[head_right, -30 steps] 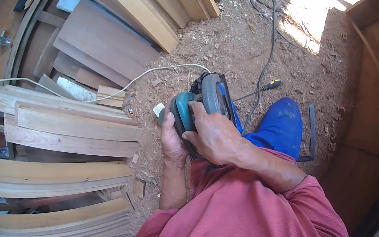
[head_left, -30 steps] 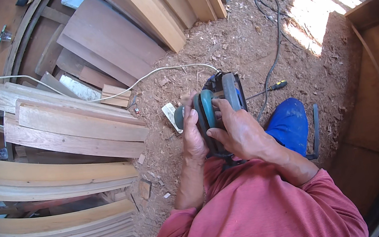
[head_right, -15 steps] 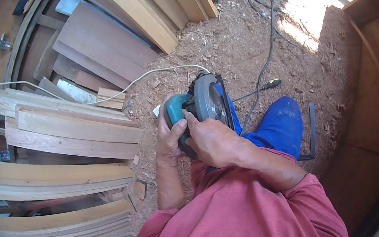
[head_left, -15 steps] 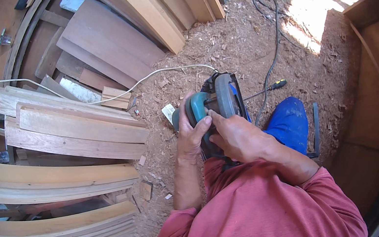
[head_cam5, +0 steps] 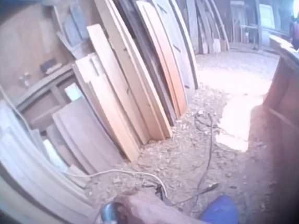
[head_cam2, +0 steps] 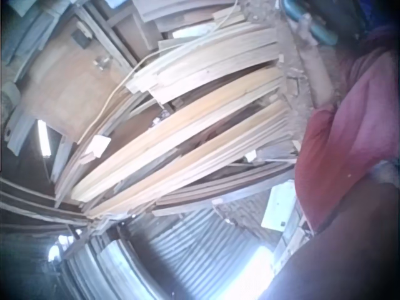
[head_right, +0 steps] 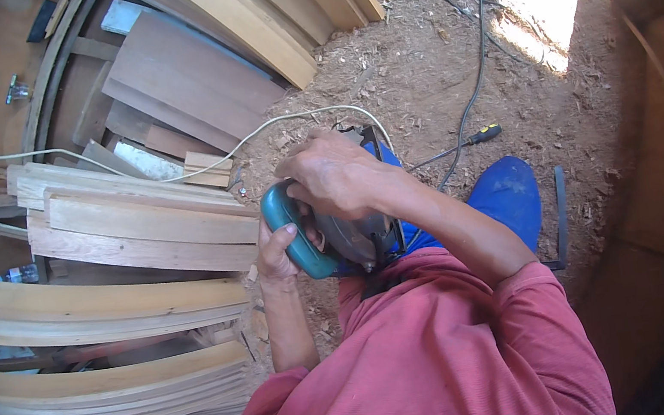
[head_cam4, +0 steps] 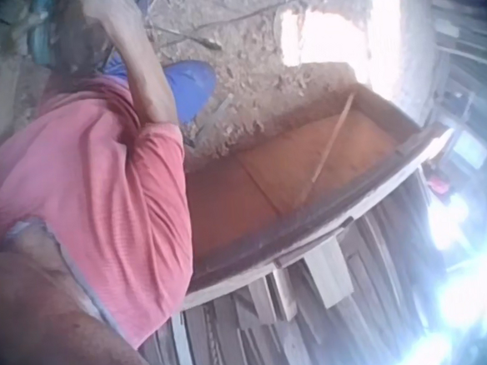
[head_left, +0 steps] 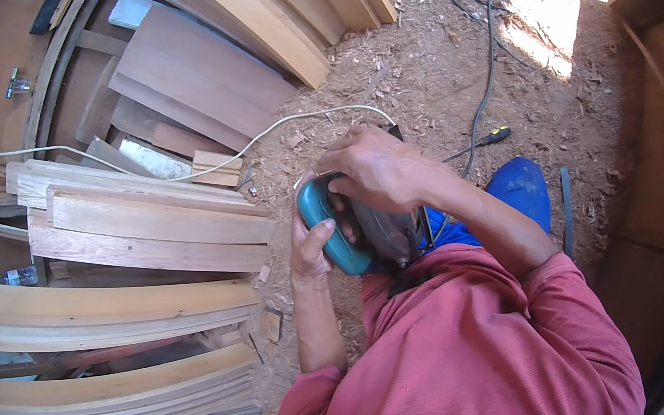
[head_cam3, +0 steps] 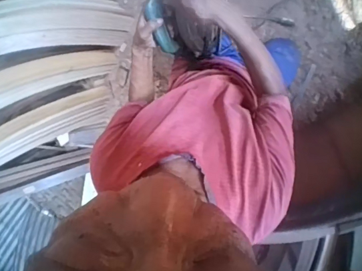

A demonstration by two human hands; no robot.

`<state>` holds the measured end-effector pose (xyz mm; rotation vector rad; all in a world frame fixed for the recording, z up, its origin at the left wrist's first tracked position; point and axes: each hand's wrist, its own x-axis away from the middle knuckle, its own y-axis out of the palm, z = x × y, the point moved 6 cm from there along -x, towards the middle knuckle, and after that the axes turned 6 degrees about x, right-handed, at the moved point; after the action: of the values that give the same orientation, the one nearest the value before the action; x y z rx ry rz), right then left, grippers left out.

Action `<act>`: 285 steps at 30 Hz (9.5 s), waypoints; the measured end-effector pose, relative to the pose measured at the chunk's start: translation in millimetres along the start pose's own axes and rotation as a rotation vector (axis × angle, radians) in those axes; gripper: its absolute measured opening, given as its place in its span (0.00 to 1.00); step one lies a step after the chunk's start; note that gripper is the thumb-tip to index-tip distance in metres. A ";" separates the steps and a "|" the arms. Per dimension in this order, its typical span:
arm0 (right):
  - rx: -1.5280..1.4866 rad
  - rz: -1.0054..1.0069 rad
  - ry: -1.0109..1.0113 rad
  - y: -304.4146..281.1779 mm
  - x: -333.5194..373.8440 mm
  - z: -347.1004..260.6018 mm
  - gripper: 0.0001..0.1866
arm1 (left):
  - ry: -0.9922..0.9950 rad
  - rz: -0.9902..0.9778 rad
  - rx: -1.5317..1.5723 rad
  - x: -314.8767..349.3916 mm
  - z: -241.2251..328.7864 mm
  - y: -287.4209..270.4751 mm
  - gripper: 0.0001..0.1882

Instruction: The person manipulates the depth adjustment mechanism of a circular saw by hand while kneeling.

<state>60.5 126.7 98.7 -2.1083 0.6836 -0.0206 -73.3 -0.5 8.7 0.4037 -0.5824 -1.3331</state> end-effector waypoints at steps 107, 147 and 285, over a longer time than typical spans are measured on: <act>0.237 0.232 1.180 11.7 221.4 191.6 0.31 | 0.030 0.454 -0.759 -27.9 2.0 1.8 0.22; 0.047 0.311 0.046 -11.2 51.5 -3.6 0.15 | 0.111 0.495 -0.941 -2.8 40.0 13.2 0.09; -0.944 -0.125 0.519 30.4 90.4 32.3 0.23 | 0.402 -0.804 -1.100 -65.4 29.6 83.0 0.25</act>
<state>131.5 94.3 35.1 -3.1027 0.9850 -0.3950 -34.5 81.7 70.2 -0.0481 0.7526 -2.0266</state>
